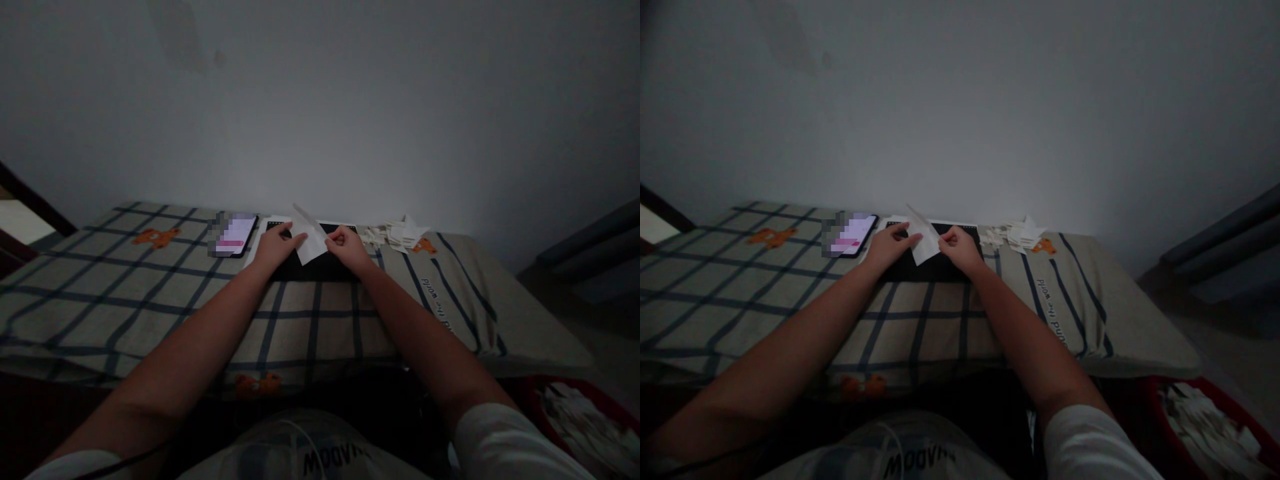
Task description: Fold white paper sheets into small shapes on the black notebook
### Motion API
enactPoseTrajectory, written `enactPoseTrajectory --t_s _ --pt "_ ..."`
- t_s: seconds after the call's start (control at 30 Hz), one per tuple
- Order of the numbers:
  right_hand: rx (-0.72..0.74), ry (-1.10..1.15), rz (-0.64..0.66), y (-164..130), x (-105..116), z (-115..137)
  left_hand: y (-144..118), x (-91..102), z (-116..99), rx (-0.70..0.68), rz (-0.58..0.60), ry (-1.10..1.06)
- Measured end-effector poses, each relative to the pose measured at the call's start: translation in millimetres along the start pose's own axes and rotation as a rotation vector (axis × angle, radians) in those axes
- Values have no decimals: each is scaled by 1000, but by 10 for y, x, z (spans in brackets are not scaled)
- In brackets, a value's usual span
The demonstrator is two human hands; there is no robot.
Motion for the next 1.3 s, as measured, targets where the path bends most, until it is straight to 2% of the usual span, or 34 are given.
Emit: enactPoseTrajectory --t_s 0.17,0.43,0.6,0.77,0.9,1.1,1.3 --pt "62 32 67 5 -72 -22 1 31 -18 -24 -50 -37" --pt "45 97 157 -13 -162 -7 6 -23 -10 -6 10 -105" --pt "-29 151 89 0 -87 -20 38 -63 71 26 47 -186" --pt "-81 238 33 22 5 -41 82 -31 161 65 5 -304" --pt "-234 165 -35 28 101 -147 85 -4 153 80 -20 -393" --pt "-269 73 -50 67 185 -251 50 -26 48 31 30 -467" --pt "-288 168 -28 93 230 -343 13 -114 78 139 149 -440"
Point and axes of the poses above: each hand's wrist, its own y-axis towards the middle knuckle, its own x-axis out of the back of the hand, z = x × y, the point moved 7 cm from there along y, towards the middle knuckle, and after that the axes turned 3 degrees about y, right-handed, at the moved point
